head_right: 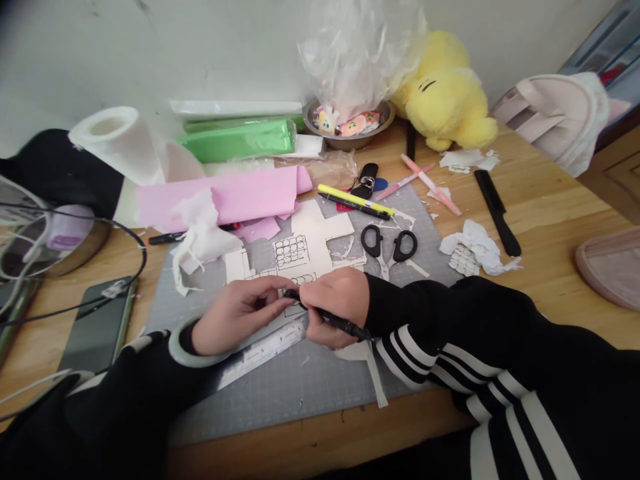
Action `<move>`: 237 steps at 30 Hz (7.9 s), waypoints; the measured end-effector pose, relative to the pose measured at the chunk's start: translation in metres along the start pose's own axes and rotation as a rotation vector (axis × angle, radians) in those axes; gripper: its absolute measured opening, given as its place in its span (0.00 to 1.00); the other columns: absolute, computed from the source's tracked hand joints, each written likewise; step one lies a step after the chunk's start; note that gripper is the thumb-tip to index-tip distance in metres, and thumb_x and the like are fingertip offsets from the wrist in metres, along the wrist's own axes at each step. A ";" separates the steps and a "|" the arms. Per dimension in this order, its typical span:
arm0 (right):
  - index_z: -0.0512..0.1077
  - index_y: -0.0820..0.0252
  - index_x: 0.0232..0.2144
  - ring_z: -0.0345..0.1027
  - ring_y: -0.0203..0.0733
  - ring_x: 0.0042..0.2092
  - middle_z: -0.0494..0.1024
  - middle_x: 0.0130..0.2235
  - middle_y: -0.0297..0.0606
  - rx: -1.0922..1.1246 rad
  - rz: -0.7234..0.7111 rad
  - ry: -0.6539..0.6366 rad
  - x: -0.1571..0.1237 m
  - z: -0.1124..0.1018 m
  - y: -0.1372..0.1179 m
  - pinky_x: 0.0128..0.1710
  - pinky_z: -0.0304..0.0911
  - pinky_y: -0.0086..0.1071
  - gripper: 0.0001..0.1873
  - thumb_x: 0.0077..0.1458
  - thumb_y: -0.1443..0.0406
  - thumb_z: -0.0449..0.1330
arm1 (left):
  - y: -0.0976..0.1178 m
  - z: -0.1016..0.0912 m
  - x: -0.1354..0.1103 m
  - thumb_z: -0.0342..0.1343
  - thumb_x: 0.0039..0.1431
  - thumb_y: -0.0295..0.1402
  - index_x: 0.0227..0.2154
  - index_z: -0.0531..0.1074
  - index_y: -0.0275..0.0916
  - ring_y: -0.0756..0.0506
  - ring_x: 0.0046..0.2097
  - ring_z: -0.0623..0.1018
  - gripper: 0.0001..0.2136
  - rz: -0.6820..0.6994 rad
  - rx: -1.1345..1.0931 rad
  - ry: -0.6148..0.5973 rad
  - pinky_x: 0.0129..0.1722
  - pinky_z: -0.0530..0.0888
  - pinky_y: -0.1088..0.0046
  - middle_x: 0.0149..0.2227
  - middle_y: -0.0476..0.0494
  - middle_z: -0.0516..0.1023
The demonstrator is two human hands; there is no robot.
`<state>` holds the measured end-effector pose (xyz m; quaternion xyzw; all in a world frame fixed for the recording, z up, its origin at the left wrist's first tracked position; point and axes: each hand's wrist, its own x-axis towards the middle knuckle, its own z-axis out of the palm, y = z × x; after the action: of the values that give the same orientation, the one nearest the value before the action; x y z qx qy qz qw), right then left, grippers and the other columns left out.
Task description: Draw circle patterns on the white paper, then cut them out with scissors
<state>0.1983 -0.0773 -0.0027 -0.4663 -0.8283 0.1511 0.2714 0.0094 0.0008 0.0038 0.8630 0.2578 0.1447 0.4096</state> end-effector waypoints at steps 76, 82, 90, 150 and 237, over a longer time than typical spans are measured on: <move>0.51 0.55 0.21 0.48 0.35 0.20 0.56 0.17 0.28 -0.139 -0.132 0.190 0.000 -0.008 0.012 0.21 0.48 0.30 0.09 0.39 0.72 0.49 | 0.006 0.009 0.002 0.50 0.58 0.36 0.41 0.74 0.38 0.53 0.22 0.65 0.13 -0.069 0.014 -0.030 0.24 0.65 0.79 0.22 0.49 0.74; 0.53 0.56 0.21 0.49 0.34 0.20 0.56 0.17 0.28 -0.083 -0.106 0.213 -0.001 -0.008 0.014 0.22 0.49 0.30 0.07 0.39 0.72 0.49 | 0.005 0.009 0.002 0.50 0.58 0.36 0.41 0.74 0.38 0.54 0.21 0.64 0.12 -0.067 0.014 -0.028 0.23 0.63 0.79 0.20 0.51 0.72; 0.54 0.56 0.20 0.46 0.33 0.20 0.54 0.17 0.27 -0.116 -0.072 0.163 0.001 -0.008 0.014 0.21 0.48 0.28 0.05 0.41 0.70 0.48 | 0.008 0.008 0.003 0.51 0.57 0.35 0.40 0.74 0.36 0.53 0.22 0.65 0.12 -0.087 -0.026 -0.017 0.23 0.64 0.79 0.21 0.49 0.73; 0.60 0.60 0.20 0.53 0.27 0.20 0.62 0.18 0.26 0.323 0.318 0.049 0.012 0.002 -0.009 0.22 0.51 0.22 0.06 0.42 0.73 0.52 | 0.002 0.005 0.004 0.52 0.56 0.33 0.40 0.69 0.37 0.57 0.14 0.56 0.09 -0.250 -0.400 0.265 0.14 0.53 0.82 0.12 0.60 0.58; 0.64 0.59 0.18 0.54 0.31 0.13 0.62 0.11 0.28 0.630 0.755 0.636 0.010 -0.021 0.001 0.13 0.51 0.26 0.20 0.46 0.49 0.55 | 0.021 0.045 -0.022 0.57 0.45 0.47 0.38 0.60 0.38 0.56 0.13 0.62 0.22 -0.196 -0.848 0.326 0.11 0.54 0.82 0.18 0.55 0.71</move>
<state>0.2072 -0.0681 0.0164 -0.6483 -0.3979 0.3289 0.5597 0.0189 -0.0507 -0.0085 0.5569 0.3175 0.3317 0.6921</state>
